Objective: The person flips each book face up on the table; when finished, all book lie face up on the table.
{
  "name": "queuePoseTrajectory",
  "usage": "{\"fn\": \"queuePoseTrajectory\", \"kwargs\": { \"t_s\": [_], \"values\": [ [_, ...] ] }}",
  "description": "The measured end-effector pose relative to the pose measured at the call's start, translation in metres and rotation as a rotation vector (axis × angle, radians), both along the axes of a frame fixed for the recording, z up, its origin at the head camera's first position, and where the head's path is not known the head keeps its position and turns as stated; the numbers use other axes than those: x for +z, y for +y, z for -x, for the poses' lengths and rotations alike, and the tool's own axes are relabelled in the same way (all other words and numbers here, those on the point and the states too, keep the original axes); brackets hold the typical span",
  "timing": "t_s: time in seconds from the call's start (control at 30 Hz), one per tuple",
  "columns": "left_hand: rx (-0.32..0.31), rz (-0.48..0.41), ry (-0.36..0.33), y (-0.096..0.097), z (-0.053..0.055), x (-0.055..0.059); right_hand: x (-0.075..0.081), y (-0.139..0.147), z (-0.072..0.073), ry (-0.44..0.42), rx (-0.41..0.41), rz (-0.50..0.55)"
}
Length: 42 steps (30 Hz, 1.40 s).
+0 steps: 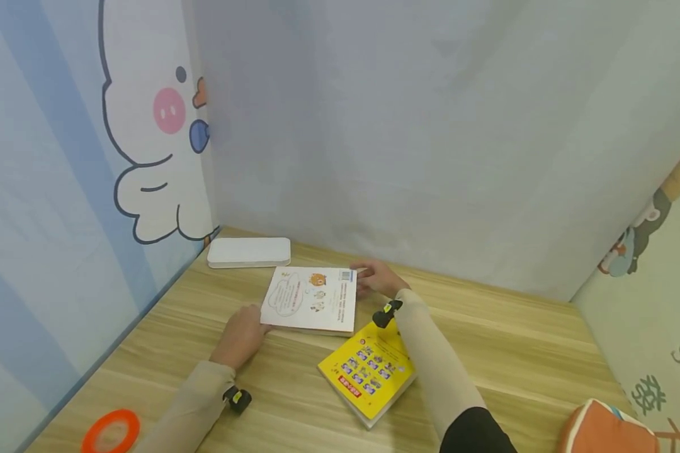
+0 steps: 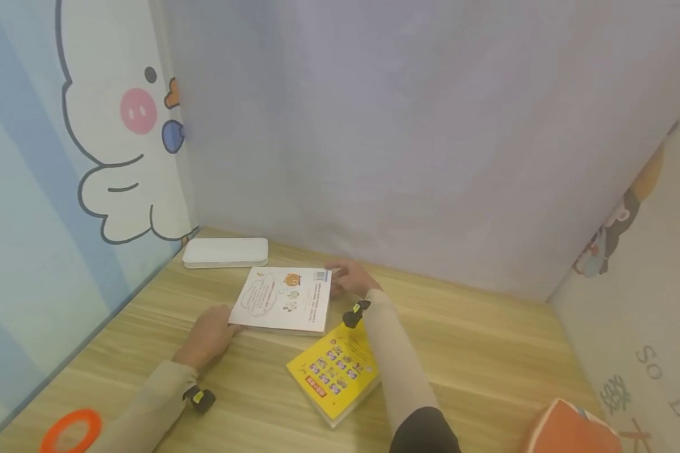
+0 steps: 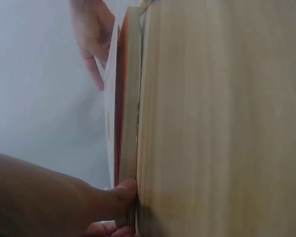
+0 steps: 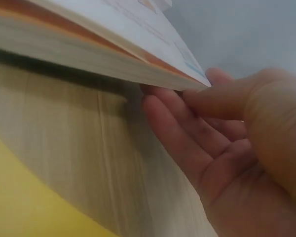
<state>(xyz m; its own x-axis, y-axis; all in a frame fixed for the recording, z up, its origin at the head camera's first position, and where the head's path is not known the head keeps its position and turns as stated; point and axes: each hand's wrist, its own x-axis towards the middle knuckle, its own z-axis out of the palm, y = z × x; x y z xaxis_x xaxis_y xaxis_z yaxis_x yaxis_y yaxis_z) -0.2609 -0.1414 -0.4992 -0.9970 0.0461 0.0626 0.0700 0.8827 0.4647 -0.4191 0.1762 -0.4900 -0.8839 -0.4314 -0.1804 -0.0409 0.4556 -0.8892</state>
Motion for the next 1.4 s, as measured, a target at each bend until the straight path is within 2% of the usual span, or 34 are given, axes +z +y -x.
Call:
{"fn": "queuePoseTrajectory", "kwargs": {
  "t_s": [0.13,0.33,0.7,0.97,1.1,1.23,1.4],
  "values": [
    [0.03,0.032,-0.013,-0.003,0.003,-0.003,-0.003,0.004,-0.001,-0.046,0.008,0.017],
    [0.02,0.047,-0.008,-0.006,0.008,-0.005,-0.006,0.009,-0.006,-0.065,0.026,0.008],
    [0.024,0.053,-0.047,-0.007,0.01,-0.003,0.0,0.014,-0.017,-0.034,0.001,-0.098],
    [0.038,0.057,-0.081,-0.008,0.014,-0.002,0.007,0.018,-0.039,-0.021,0.016,-0.141],
    [0.03,0.068,-0.102,-0.008,0.017,-0.002,0.01,0.016,-0.049,-0.044,-0.001,-0.137],
    [0.007,0.083,-0.065,-0.008,0.021,-0.002,0.009,0.016,-0.049,-0.064,-0.012,-0.132],
    [-0.013,0.09,0.049,-0.006,0.022,-0.002,0.005,0.02,-0.044,-0.068,0.014,-0.137]
  ]
}}
